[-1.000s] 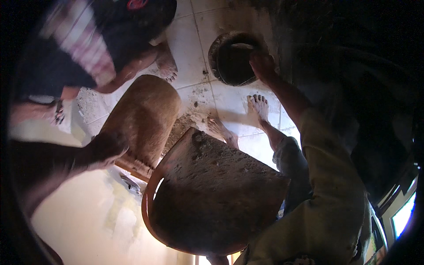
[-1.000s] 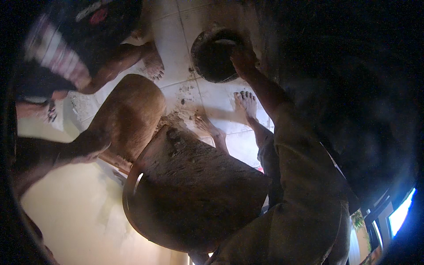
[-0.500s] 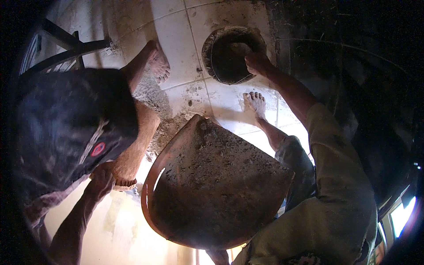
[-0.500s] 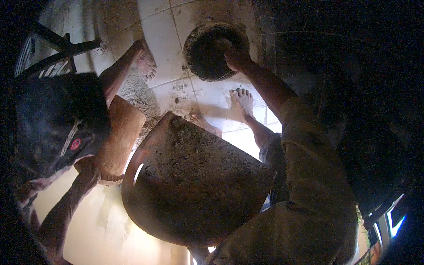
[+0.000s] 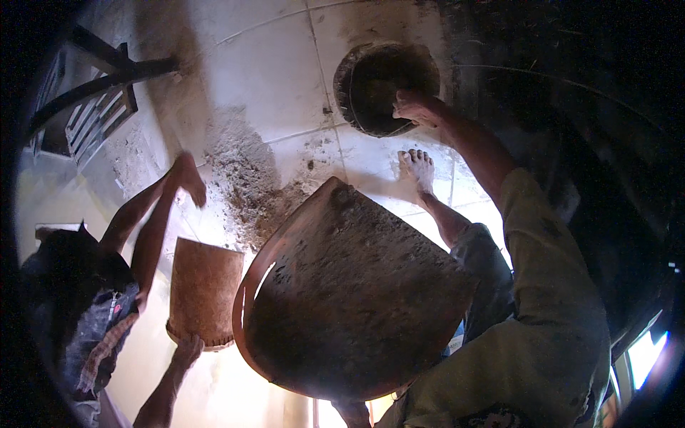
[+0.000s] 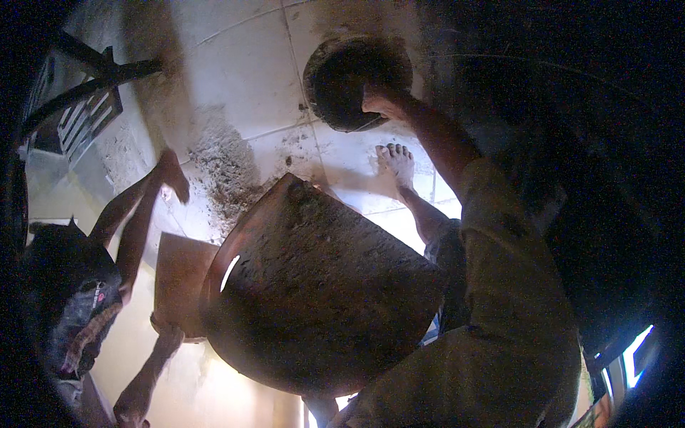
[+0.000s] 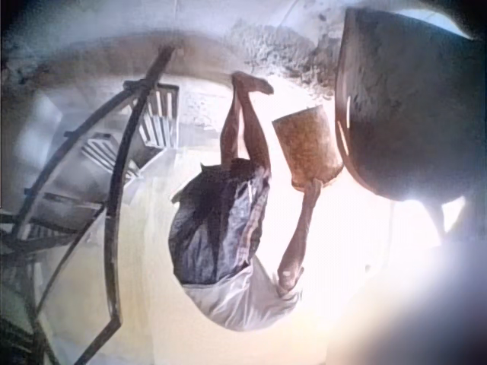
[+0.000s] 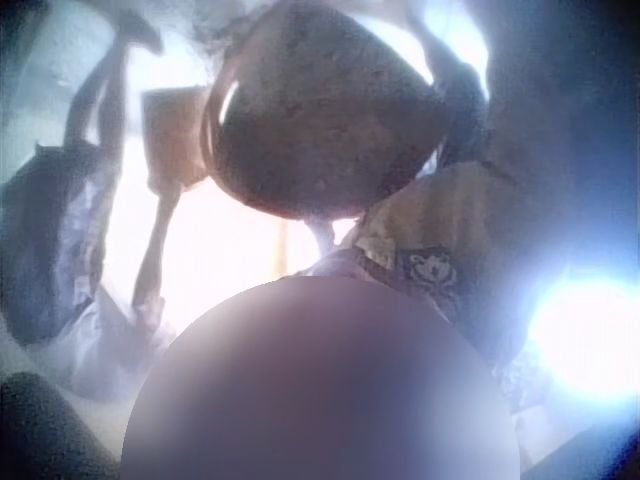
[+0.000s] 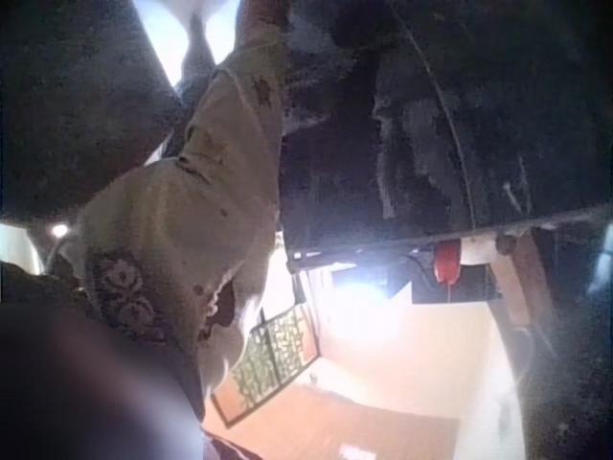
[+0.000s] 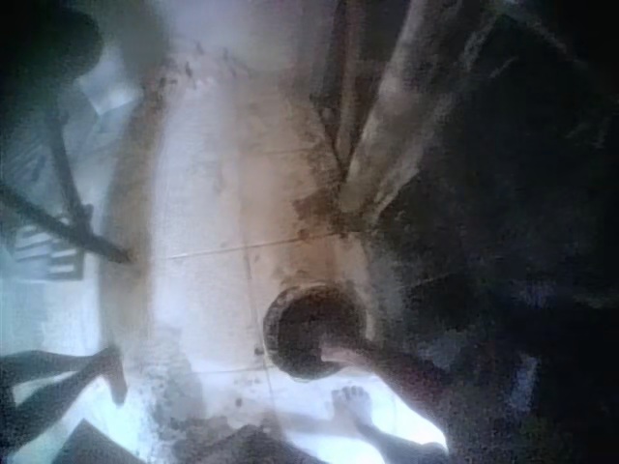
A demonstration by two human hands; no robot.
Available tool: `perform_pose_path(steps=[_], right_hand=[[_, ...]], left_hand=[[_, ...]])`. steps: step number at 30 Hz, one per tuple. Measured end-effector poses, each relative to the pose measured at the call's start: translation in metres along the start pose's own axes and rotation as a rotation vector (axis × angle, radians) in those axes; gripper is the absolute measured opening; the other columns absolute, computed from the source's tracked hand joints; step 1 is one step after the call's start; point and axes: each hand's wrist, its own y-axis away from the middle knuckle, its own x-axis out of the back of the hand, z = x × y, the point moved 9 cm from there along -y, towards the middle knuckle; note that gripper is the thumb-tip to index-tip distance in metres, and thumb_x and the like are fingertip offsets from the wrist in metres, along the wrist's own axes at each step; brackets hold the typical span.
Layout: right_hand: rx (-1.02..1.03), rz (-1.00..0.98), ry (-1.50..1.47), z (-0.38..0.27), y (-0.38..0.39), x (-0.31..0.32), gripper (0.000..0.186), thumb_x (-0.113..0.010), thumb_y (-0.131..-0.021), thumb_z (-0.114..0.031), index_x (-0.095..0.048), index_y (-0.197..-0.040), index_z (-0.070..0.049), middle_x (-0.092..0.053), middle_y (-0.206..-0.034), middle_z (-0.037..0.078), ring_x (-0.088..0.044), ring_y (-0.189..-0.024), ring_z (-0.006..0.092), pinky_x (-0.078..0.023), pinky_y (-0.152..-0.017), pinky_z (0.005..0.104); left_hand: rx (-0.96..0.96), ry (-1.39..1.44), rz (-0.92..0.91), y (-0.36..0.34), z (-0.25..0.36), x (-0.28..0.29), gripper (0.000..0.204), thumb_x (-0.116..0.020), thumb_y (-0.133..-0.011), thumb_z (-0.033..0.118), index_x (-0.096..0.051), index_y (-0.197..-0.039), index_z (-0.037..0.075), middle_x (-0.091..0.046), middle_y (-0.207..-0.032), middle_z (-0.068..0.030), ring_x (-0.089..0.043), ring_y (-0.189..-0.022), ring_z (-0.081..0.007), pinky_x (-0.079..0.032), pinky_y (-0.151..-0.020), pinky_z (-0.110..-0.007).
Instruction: The person applies mortar to a wall and a large black tile, then presses the tile onto the surface and scrapes excess material with a small tool.
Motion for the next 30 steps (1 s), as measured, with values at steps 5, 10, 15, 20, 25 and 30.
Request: perform_pose_path(steps=[5,10,15,20,25,30], right_hand=[[-0.029,-0.088,-0.819,0.062,0.019,0.003,0.013,-0.060,-0.087,-0.017,-0.054,-0.091,-0.006,-0.052,-0.079,0.003,-0.054,-0.069,0.0141,-0.046,-0.055,0.0300],[-0.182,-0.138,-0.354,-0.059,0.077,0.023,0.023,-0.062,-0.086,-0.022,-0.054,-0.098,-0.004,-0.051,-0.073,0.001,-0.051,-0.061,0.0119,-0.041,-0.048,0.0264],[-0.338,-0.099,-0.442,-0.035,0.093,0.032,0.021,-0.060,-0.086,-0.020,-0.055,-0.099,-0.004,-0.048,-0.064,0.000,-0.043,-0.049,0.0088,-0.036,-0.042,0.0270],[-0.266,0.104,-0.347,-0.015,0.132,0.057,0.021,-0.060,-0.087,-0.020,-0.056,-0.102,-0.007,-0.046,-0.059,-0.002,-0.042,-0.046,0.0083,-0.035,-0.042,0.0261],[-0.385,0.155,-0.386,-0.082,0.198,0.087,0.022,-0.060,-0.089,-0.025,-0.056,-0.102,-0.007,-0.050,-0.061,0.002,-0.045,-0.048,0.0100,-0.037,-0.043,0.0284],[-0.406,0.220,-0.268,-0.164,0.296,0.070,0.031,-0.052,-0.095,-0.030,-0.060,-0.081,-0.004,-0.049,-0.053,0.003,-0.044,-0.044,0.0111,-0.039,-0.044,0.0312]], left_hand=[[-0.042,0.017,-0.006,-0.001,0.014,0.014,0.024,-0.051,-0.088,0.018,-0.065,-0.090,-0.002,-0.067,-0.086,-0.0188,-0.064,-0.074,-0.0323,-0.051,-0.066,-0.040],[-0.049,0.038,0.033,-0.005,0.032,0.037,0.024,-0.051,-0.088,0.018,-0.065,-0.090,-0.001,-0.067,-0.086,-0.0186,-0.064,-0.074,-0.0319,-0.051,-0.066,-0.040],[-0.125,0.083,0.046,-0.057,0.078,0.044,0.024,-0.050,-0.089,0.018,-0.065,-0.091,-0.001,-0.067,-0.087,-0.0184,-0.064,-0.074,-0.0316,-0.051,-0.066,-0.040],[-0.453,-0.051,0.117,-0.098,0.113,0.038,0.017,-0.053,-0.087,0.015,-0.065,-0.092,0.005,-0.066,-0.084,-0.0128,-0.062,-0.076,-0.0289,-0.046,-0.073,-0.046],[-0.185,0.289,0.140,-0.148,0.108,0.020,0.012,-0.058,-0.081,0.010,-0.061,-0.091,0.005,-0.064,-0.088,-0.0116,-0.060,-0.077,-0.0272,-0.044,-0.074,-0.047],[0.038,1.015,0.076,-0.154,0.091,0.010,0.015,-0.058,-0.077,0.004,-0.059,-0.092,0.002,-0.061,-0.088,-0.0067,-0.057,-0.079,-0.0189,-0.046,-0.072,-0.035]])
